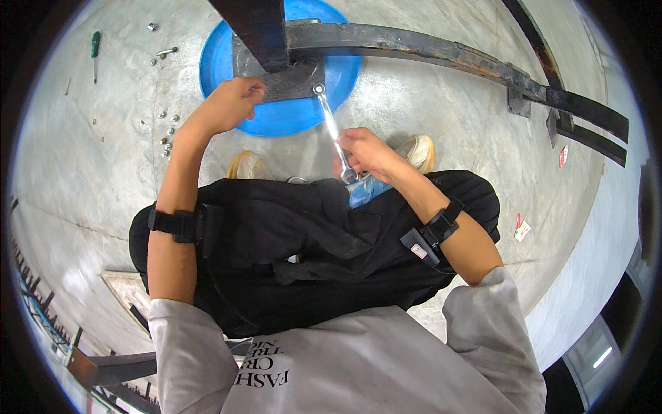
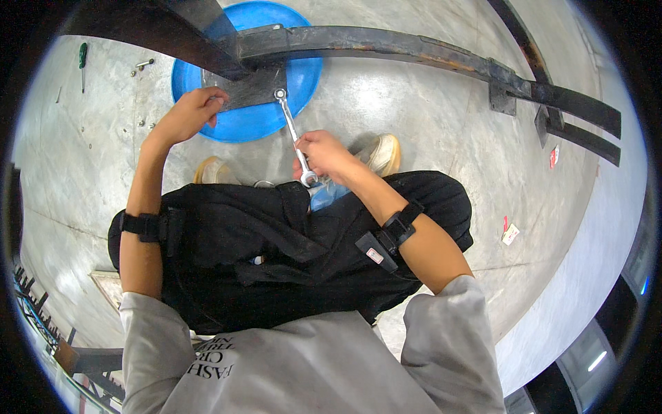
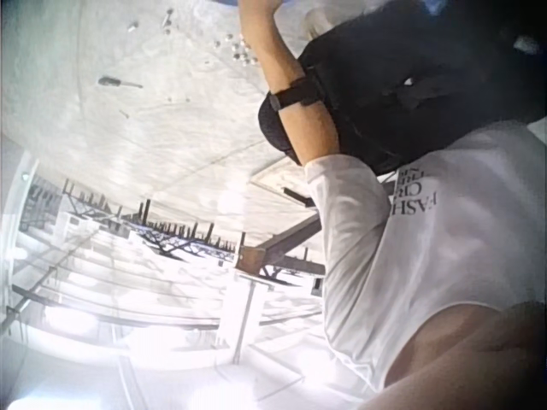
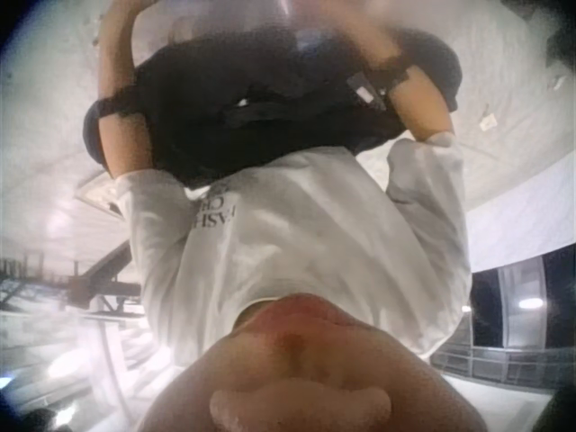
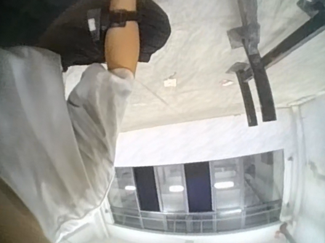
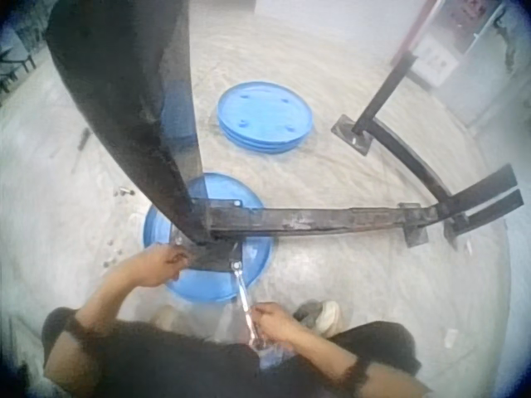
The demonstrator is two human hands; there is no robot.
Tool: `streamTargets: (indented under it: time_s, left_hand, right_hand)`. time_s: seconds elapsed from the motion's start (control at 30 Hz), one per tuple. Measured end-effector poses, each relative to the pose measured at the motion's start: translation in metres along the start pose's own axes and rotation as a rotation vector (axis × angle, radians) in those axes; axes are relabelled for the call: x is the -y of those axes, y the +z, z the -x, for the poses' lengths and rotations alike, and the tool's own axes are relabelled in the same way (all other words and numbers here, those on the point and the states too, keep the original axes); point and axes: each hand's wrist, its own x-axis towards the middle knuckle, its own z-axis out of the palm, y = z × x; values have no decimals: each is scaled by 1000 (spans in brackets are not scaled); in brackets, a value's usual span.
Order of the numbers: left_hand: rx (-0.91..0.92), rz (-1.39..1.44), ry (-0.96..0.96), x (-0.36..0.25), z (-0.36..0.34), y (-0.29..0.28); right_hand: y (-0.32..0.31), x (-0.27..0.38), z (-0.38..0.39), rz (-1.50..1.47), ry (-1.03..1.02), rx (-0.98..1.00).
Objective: The person uses a wrench to tighten a bolt on a metal furniture frame while sitting on the floor.
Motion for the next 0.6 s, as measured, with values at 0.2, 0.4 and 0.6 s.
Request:
streamTargets:
  time_s: [0.2,0.4,0.6]
  left_hand:
    - [2,21,138,1,-3,2]
    - [136,21,34,-9,6,1]
    - [91,-37,113,-3,3,6]
  right_hand:
    - [11,-9,-8,-205,-33,131]
    - [4,-2,-9,-167,89,153]
    - [-4,9,-15,-4,138,232]
